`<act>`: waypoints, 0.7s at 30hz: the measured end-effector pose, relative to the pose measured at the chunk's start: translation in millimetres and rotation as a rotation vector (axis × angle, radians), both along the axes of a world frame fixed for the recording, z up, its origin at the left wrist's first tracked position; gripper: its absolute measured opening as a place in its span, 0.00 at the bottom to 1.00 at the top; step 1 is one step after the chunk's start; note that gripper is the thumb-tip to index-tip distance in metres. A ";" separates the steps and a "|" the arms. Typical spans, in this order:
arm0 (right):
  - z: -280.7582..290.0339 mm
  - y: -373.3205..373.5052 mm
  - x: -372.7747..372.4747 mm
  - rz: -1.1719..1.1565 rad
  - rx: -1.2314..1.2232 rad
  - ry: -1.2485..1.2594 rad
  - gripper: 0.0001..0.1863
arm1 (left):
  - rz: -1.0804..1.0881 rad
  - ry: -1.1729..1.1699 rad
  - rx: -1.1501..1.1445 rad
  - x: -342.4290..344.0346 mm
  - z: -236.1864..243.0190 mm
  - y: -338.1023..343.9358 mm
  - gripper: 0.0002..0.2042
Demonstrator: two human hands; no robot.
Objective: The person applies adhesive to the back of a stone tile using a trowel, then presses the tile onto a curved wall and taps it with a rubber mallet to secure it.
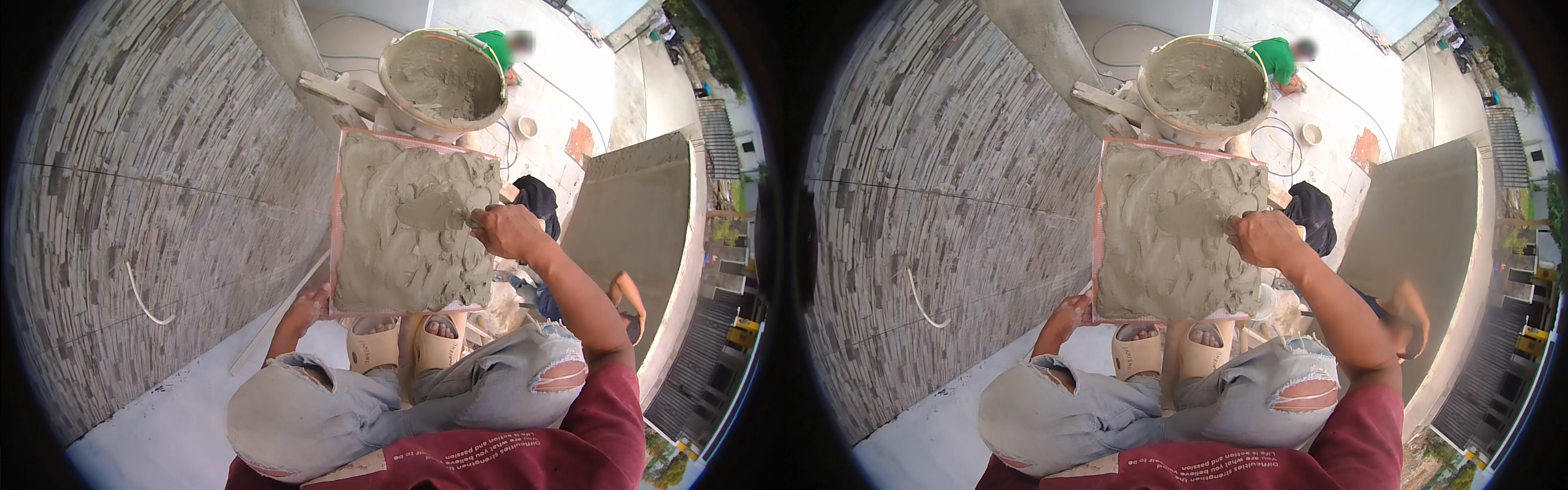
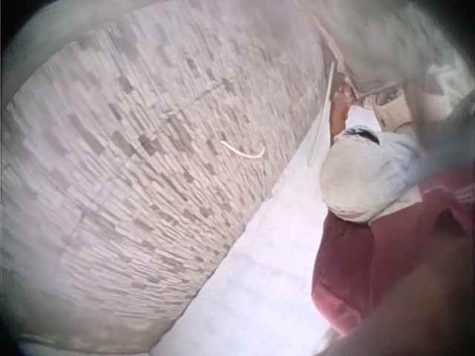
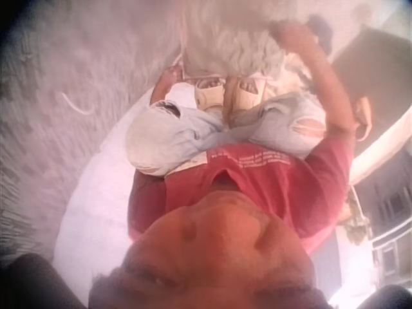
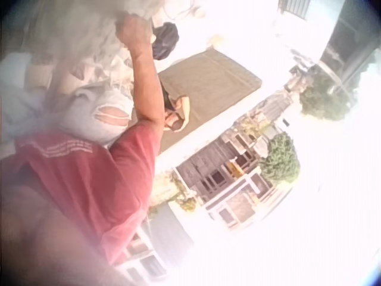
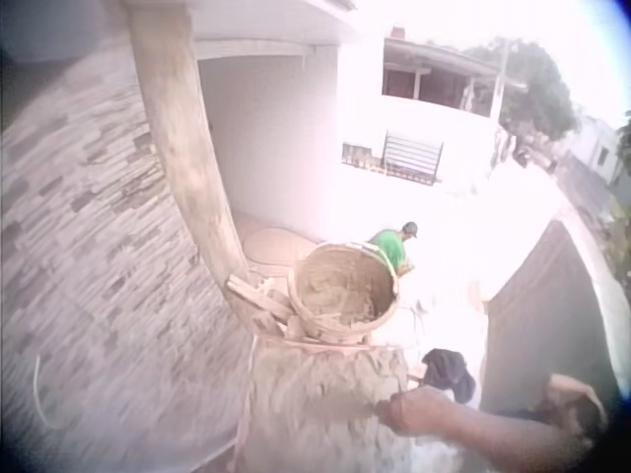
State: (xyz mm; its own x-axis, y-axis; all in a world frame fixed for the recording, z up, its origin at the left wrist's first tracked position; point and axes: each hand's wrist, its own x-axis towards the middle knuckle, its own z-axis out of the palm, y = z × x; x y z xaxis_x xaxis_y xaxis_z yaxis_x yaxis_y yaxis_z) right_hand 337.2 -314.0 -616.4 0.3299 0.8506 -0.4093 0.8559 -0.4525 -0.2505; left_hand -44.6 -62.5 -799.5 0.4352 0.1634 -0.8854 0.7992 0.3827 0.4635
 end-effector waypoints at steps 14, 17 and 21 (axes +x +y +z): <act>46.9 164.7 154.0 -0.236 -0.137 -0.393 0.17 | -0.011 -0.025 0.153 -5.5 -4.7 -9.0 0.33; 23.9 197.7 164.3 -0.180 -0.213 -0.340 0.19 | 0.058 -0.062 0.104 -18.2 -16.0 -15.3 0.31; -17.4 226.5 180.2 -0.273 -0.168 -0.290 0.20 | 0.089 -0.127 0.075 -3.6 4.1 -20.3 0.29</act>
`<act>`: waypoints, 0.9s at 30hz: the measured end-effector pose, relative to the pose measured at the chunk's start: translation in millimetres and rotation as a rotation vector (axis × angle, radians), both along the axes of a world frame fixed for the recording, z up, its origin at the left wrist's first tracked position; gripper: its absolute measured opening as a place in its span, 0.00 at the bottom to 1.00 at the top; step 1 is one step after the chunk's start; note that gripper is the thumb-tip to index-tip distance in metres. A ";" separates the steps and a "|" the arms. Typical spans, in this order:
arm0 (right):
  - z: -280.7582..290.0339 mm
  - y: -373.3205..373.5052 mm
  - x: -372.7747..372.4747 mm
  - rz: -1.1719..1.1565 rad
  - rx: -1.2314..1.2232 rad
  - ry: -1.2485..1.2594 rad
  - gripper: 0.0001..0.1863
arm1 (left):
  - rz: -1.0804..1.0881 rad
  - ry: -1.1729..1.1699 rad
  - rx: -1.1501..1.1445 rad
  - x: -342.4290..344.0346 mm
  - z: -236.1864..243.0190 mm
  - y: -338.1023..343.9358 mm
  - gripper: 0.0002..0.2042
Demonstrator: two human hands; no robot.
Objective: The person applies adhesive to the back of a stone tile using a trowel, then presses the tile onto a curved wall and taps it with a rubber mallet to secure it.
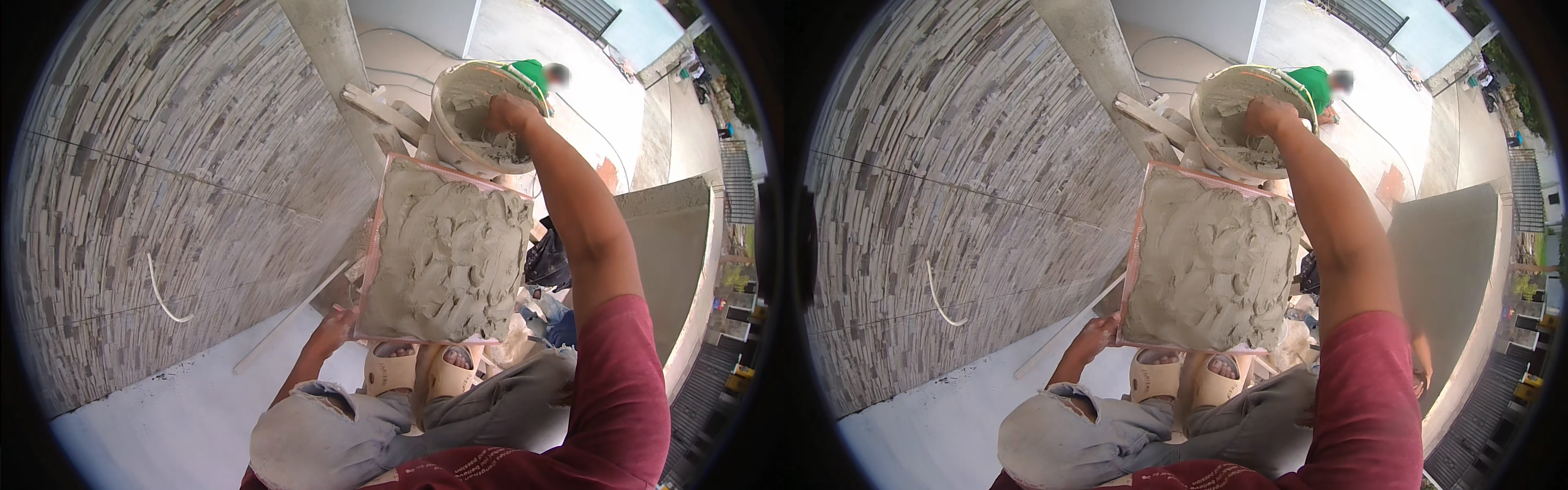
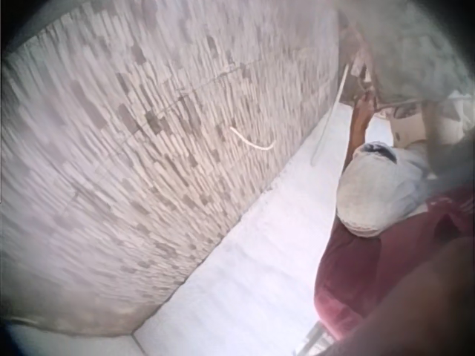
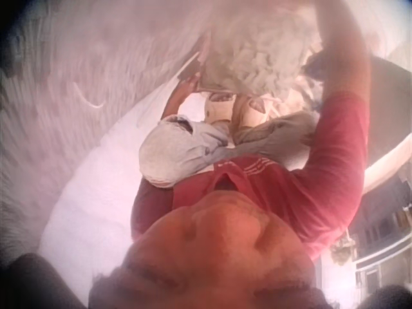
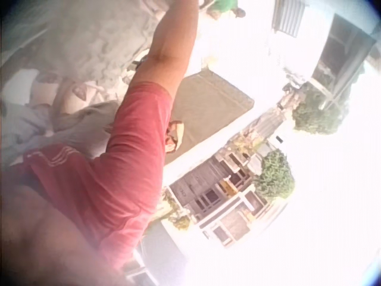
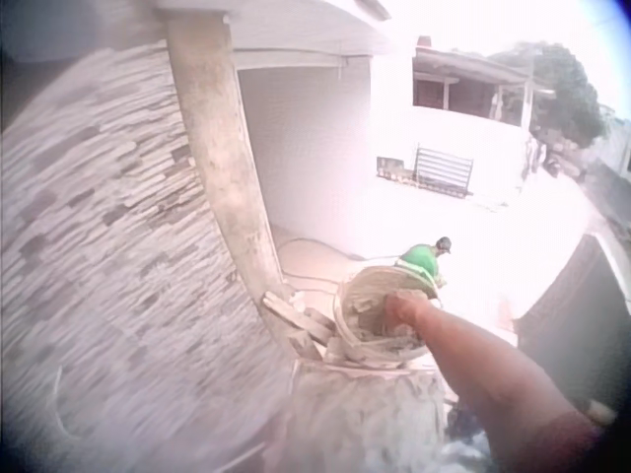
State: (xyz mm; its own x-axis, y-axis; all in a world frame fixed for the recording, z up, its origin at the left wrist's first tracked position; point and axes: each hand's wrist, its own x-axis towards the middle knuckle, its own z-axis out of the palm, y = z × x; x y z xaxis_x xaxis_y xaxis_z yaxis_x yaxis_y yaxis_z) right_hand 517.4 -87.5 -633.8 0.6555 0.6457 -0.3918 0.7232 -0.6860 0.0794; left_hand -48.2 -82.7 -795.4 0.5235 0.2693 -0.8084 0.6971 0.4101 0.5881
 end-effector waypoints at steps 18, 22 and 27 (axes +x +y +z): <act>109.2 -170.2 -53.5 -0.268 0.601 0.710 0.16 | -0.222 0.132 0.115 15.0 29.9 5.9 0.35; 91.5 -222.5 -125.9 -0.239 0.611 0.628 0.14 | -0.122 0.063 0.045 3.4 -12.1 2.0 0.34; 32.1 -260.9 -196.6 0.101 0.431 0.363 0.17 | -0.085 0.143 0.104 -4.4 -27.8 10.7 0.32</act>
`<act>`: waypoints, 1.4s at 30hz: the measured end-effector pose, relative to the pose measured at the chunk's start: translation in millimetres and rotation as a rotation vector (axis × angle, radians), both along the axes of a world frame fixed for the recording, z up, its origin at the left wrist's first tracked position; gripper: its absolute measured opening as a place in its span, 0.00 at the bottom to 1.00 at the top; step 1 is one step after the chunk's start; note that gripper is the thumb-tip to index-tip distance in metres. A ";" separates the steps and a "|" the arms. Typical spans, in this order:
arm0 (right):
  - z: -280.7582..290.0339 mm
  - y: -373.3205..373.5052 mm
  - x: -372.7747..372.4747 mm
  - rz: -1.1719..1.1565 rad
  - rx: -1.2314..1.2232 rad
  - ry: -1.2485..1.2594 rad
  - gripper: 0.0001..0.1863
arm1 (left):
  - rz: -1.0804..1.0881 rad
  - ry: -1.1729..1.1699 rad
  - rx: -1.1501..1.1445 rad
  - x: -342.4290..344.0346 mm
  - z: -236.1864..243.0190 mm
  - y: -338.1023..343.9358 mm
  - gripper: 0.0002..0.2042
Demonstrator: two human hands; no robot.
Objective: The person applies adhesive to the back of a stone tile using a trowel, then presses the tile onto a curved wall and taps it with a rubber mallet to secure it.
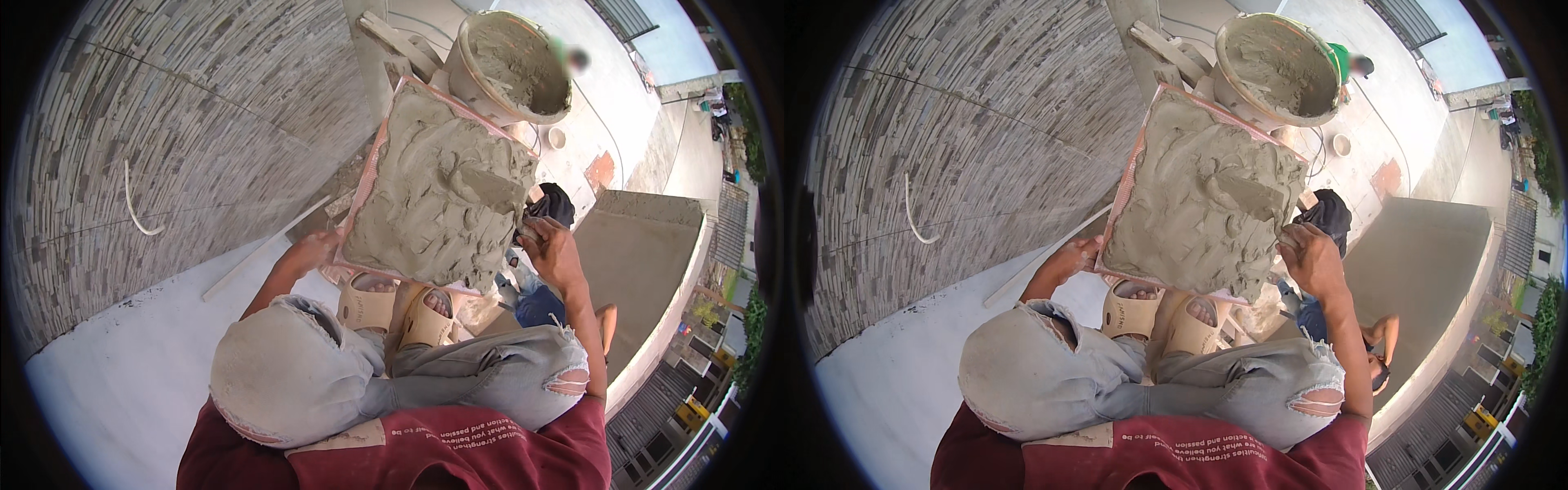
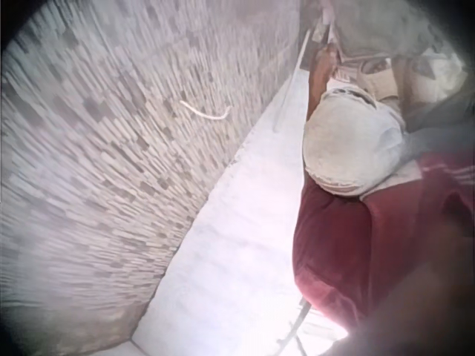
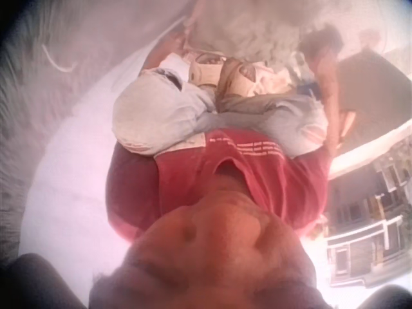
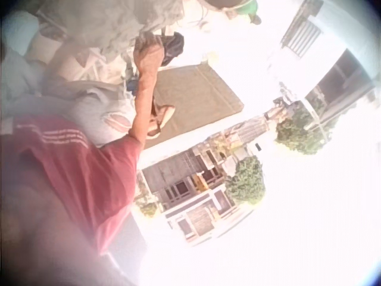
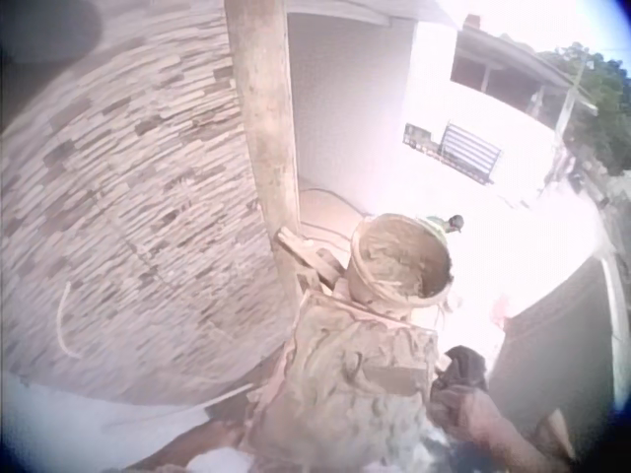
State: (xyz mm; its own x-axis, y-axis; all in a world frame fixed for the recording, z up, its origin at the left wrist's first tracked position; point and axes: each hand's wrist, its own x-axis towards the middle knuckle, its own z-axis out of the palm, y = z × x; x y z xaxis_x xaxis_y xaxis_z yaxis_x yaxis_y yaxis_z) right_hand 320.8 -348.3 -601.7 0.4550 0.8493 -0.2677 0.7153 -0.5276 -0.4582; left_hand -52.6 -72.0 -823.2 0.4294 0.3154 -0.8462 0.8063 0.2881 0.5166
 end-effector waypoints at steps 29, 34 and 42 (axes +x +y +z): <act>-86.8 -90.2 -70.6 0.020 0.073 -0.280 0.18 | -0.048 -0.022 -0.068 0.1 14.3 11.3 0.39; -69.2 -96.7 -84.7 0.047 0.075 -0.241 0.20 | -0.051 -0.083 -0.137 -1.2 9.1 13.9 0.37; -91.3 -3.6 -46.2 -0.058 0.148 -0.449 0.16 | -0.029 -0.053 -0.078 5.8 18.6 10.6 0.32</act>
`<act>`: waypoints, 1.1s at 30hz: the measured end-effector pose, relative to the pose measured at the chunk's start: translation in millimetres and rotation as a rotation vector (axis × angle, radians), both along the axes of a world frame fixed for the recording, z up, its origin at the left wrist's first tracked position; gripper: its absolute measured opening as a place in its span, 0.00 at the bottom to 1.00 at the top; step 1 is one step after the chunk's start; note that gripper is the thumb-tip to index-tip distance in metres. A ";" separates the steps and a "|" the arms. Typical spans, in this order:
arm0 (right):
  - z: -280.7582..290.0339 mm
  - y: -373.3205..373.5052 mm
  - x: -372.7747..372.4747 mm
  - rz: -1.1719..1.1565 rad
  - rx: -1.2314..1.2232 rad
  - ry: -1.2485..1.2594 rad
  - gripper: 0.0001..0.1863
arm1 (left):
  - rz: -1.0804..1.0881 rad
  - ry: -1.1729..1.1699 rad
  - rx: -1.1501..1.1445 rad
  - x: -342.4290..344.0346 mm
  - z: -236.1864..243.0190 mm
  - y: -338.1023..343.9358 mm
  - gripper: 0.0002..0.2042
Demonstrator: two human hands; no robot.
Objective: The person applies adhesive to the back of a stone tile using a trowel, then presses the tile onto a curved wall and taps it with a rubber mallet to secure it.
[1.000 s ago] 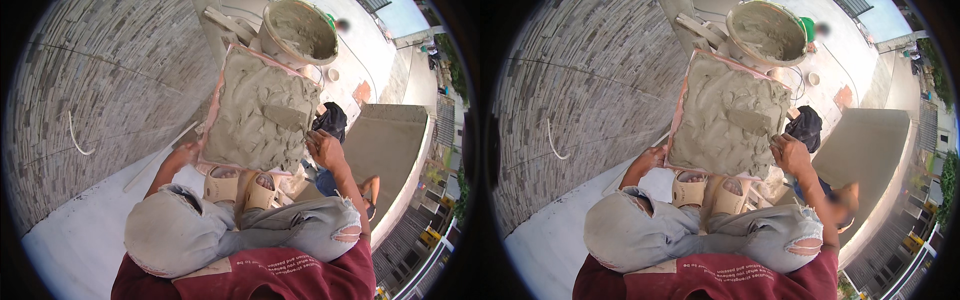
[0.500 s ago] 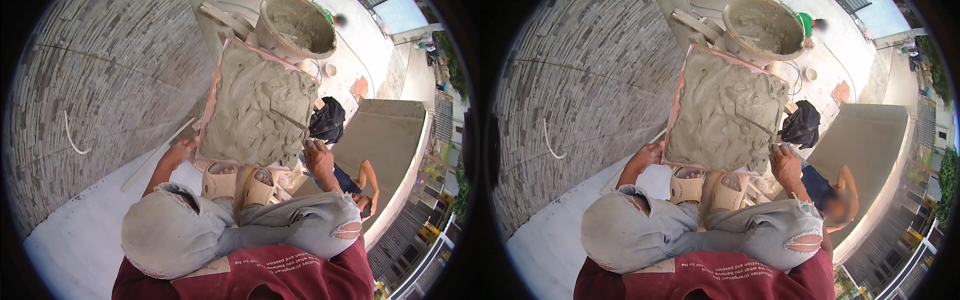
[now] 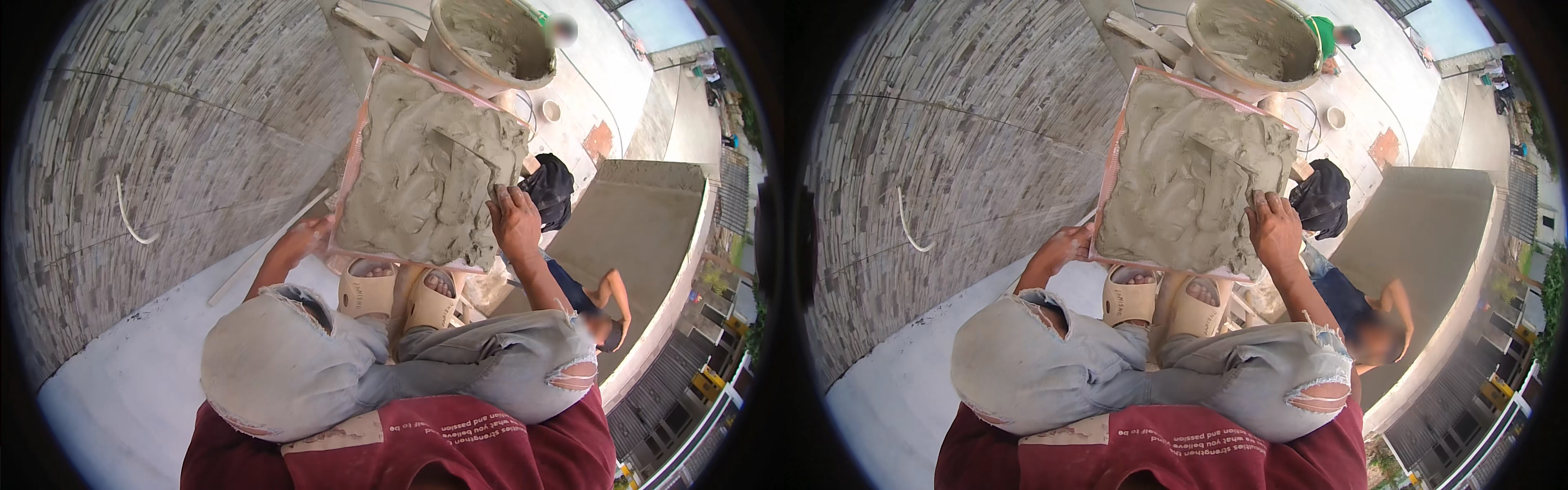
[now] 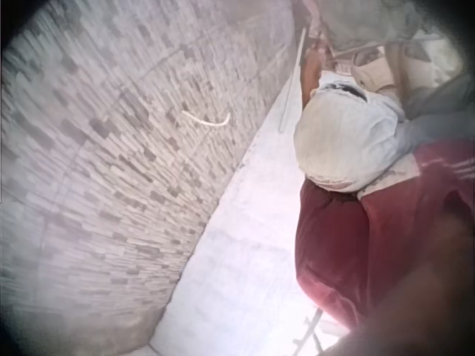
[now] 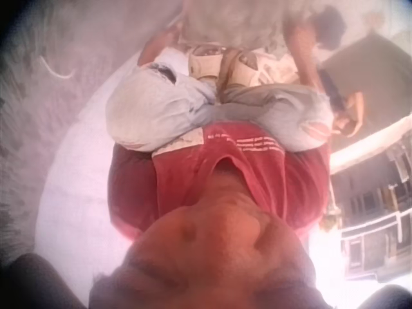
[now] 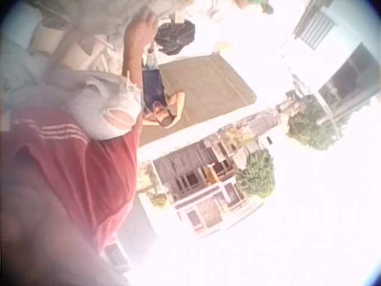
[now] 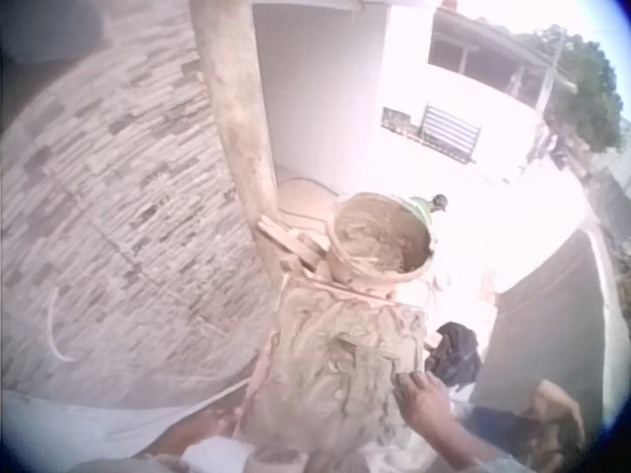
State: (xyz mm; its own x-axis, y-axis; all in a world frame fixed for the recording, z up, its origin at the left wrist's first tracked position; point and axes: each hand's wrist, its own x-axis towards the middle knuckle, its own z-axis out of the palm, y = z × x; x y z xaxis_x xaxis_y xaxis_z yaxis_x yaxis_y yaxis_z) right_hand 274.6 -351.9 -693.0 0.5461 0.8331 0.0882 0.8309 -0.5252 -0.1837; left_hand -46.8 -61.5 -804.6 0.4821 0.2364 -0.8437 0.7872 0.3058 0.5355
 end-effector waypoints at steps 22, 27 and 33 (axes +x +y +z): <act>38.2 -38.8 -17.1 0.269 0.013 0.178 0.16 | 0.025 -0.031 0.017 -5.5 -13.2 -4.9 0.31; 110.4 2.9 54.7 0.047 0.162 -0.175 0.16 | 0.023 -0.052 -0.094 21.9 31.3 -7.1 0.31; 158.7 76.9 146.5 -0.040 -0.314 -0.551 0.09 | 0.033 -0.056 -0.069 12.4 29.7 -0.8 0.31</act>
State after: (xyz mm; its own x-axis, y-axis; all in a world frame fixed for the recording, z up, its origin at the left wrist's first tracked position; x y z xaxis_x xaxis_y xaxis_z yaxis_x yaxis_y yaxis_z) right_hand 421.1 -275.0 -534.4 0.5218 0.8446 0.1199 0.7379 -0.5174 0.4333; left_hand -34.4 -62.3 -774.8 0.5222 0.1948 -0.8303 0.7453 0.3689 0.5554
